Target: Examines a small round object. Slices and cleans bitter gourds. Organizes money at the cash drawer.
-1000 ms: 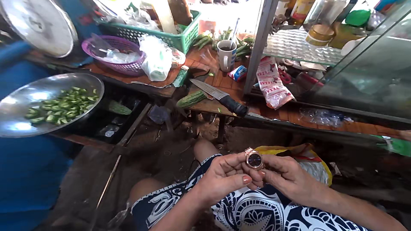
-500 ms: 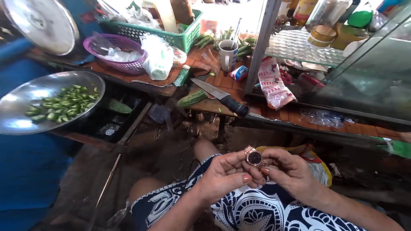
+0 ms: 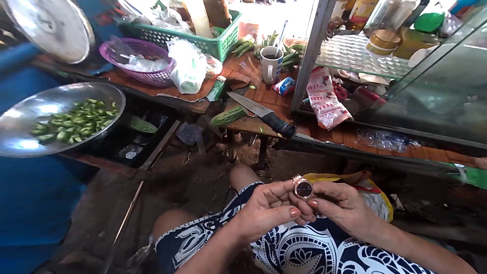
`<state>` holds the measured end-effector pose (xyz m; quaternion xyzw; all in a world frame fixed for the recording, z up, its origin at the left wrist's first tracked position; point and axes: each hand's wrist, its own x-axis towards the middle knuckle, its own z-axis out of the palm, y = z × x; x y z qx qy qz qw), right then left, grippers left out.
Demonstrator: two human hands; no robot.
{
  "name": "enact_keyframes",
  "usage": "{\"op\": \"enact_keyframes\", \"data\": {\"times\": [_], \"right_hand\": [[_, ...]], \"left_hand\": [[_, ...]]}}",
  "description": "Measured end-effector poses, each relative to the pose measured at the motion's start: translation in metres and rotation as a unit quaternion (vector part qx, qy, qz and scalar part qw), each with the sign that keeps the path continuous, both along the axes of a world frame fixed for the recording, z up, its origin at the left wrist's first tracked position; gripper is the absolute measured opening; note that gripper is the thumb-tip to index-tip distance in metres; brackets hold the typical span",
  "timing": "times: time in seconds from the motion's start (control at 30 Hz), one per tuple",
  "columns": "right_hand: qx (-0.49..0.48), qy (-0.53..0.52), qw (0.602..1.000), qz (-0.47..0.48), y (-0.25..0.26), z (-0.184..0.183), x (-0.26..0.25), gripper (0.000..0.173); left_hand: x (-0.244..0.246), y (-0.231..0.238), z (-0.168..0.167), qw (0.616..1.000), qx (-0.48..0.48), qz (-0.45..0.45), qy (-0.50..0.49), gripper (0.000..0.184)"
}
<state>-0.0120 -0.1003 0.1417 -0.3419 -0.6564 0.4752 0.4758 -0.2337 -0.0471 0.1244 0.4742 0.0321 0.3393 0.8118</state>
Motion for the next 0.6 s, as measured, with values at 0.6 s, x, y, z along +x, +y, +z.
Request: {"op": "enact_keyframes", "data": {"times": [0.6], "right_hand": [[0.0, -0.013, 1.0, 0.014, 0.0014, -0.0009, 0.0008, 0.02]], "left_hand": [[0.0, 0.0003, -0.0021, 1.0, -0.003, -0.011, 0.001, 0.04]]}}
